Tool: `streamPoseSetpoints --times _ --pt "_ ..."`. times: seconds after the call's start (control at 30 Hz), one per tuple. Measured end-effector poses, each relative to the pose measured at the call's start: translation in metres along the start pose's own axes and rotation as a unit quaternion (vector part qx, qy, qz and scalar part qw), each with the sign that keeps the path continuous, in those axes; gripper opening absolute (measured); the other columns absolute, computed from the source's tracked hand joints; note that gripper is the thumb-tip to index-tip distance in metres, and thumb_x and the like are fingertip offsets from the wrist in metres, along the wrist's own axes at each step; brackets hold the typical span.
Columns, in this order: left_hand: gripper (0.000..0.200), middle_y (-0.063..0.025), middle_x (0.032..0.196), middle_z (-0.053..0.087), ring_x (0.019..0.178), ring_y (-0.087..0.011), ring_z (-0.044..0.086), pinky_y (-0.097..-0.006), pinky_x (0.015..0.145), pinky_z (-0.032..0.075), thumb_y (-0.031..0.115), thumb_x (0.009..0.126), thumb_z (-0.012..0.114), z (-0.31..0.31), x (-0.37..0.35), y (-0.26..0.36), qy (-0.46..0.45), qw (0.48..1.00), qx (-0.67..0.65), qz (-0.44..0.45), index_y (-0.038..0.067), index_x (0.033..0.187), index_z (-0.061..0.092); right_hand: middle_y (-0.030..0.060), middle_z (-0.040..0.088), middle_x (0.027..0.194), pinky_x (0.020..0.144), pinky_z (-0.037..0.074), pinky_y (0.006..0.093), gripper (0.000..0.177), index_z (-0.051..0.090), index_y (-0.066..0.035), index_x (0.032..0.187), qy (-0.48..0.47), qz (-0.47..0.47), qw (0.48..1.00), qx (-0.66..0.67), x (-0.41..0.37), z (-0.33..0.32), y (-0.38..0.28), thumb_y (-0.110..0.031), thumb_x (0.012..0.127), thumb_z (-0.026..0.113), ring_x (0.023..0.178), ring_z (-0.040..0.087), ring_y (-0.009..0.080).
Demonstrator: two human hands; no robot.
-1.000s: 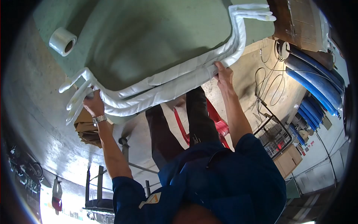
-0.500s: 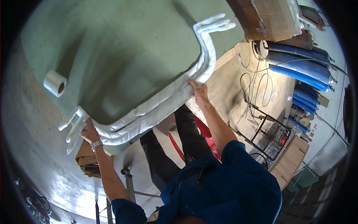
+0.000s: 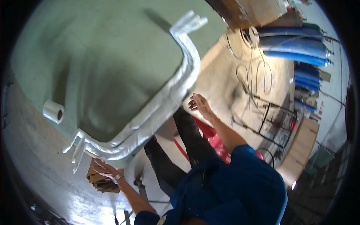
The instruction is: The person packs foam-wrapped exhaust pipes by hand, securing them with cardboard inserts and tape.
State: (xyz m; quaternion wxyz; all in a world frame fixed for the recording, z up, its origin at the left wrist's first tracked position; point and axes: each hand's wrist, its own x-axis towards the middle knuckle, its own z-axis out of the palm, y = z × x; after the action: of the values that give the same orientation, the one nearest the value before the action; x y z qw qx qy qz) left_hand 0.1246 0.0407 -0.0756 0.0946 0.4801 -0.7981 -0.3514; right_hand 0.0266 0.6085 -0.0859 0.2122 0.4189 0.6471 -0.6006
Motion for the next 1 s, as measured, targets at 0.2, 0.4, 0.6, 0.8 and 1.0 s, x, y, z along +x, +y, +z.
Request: streamPoseSetpoints --times 0.2,0.4,0.6,0.8,1.0 --pt "0.037 -0.0118 0.087 0.067 0.066 -0.0199 0.065 -0.0302 0.053 0.055 0.023 0.096 0.06 0.016 -0.172 -0.038 -0.142 0.96 -0.072 -0.23 0.002 0.125 0.052 0.0139 0.069 0.097 0.082 0.054 0.0493 0.063 0.063 -0.005 0.115 0.001 0.023 0.86 -0.51 -0.069 -0.178 0.155 -0.05 0.075 0.08 0.096 0.067 0.035" --pt "0.066 -0.017 0.097 0.07 0.08 -0.0239 0.069 -0.0371 0.073 0.057 0.026 0.078 0.084 0.111 -0.278 -0.109 -0.717 0.667 0.182 -0.089 0.001 0.13 0.05 0.017 0.056 0.135 0.1 0.048 0.0536 0.11 0.035 -0.015 0.15 -0.218 0.128 0.662 -0.706 -0.088 -0.208 0.245 -0.05 0.061 0.089 0.121 0.056 0.0392" --pt "0.133 -0.0172 0.153 0.035 0.137 -0.0518 0.032 -0.0698 0.102 0.037 0.065 0.061 0.084 0.163 -0.444 -0.248 -0.805 0.476 0.339 0.101 0.021 0.159 0.005 0.0245 0.062 0.121 0.094 0.049 0.0494 0.116 0.036 0.002 0.144 -0.177 0.129 0.755 -0.618 -0.048 -0.208 0.294 -0.039 0.053 0.094 0.11 0.061 0.0422" --pt "0.096 -0.0114 0.14 0.052 0.126 -0.042 0.049 -0.0528 0.095 0.049 0.065 0.071 0.076 0.181 -0.516 -0.314 -0.845 0.461 0.184 0.2 0.012 0.143 0.042 0.0246 0.069 0.109 0.091 0.051 0.0454 0.078 0.058 0.002 0.122 -0.2 0.208 0.812 -0.508 -0.041 -0.202 0.254 -0.038 0.063 0.088 0.106 0.066 0.0393" --pt "0.08 -0.0236 0.104 0.067 0.103 -0.0418 0.063 -0.0471 0.088 0.05 0.069 0.073 0.073 0.201 -0.428 -0.194 -0.842 0.51 0.165 0.065 -0.001 0.109 0.06 0.022 0.066 0.119 0.094 0.051 0.0436 0.058 0.058 -0.001 0.126 -0.214 0.142 0.849 -0.462 -0.028 -0.221 0.323 -0.039 0.084 0.071 0.113 0.063 0.0368"
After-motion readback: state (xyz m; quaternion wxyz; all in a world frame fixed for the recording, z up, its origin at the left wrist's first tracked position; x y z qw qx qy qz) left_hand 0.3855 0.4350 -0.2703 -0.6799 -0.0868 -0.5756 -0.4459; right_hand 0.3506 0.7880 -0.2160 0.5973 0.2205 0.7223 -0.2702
